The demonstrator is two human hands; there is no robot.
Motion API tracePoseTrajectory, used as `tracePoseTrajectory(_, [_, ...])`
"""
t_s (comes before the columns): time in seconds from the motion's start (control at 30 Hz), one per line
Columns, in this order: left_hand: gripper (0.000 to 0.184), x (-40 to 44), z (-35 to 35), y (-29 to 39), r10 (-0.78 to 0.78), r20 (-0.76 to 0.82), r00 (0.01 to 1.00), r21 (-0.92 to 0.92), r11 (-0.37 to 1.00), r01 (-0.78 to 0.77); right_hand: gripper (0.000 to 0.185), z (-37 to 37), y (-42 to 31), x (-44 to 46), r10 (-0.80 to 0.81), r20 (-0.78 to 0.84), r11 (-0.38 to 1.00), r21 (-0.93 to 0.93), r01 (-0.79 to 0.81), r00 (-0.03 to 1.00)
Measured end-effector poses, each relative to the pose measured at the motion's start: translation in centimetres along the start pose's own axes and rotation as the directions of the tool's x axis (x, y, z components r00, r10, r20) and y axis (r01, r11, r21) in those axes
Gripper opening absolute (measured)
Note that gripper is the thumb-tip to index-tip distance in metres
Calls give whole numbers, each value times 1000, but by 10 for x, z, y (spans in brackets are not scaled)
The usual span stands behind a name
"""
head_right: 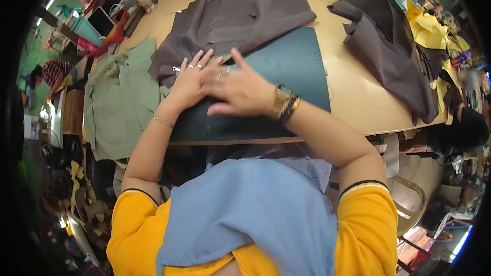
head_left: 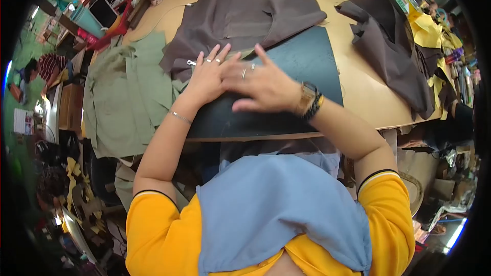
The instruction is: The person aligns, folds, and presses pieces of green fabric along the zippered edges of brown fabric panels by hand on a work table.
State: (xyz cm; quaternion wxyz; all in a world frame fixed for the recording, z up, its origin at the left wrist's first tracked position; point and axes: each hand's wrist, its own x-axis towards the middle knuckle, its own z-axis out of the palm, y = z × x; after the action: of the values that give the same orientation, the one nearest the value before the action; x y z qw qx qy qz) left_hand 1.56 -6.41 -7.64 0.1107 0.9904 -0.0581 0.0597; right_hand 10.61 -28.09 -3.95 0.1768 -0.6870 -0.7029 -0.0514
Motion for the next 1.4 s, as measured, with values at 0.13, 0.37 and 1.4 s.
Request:
tracePoseTrajectory(0.13, [63, -12, -13, 21, 32, 83, 996, 14, 999, -33, 58, -11, 83, -18, 238, -20, 949, -210, -237, 971])
tracePoseTrajectory(0.37, [68, -28, -10, 29, -127, -8, 992, 33, 991, 127, 14, -66, 84, -115, 345, -155, 878, -296, -377, 926])
tracePoseTrajectory(1.4, [58, -181, -73, -163, -959, -261, 107, -330, 193, 924, 43, -23, 11, -130, 696, -166, 710, 13, -704, 698])
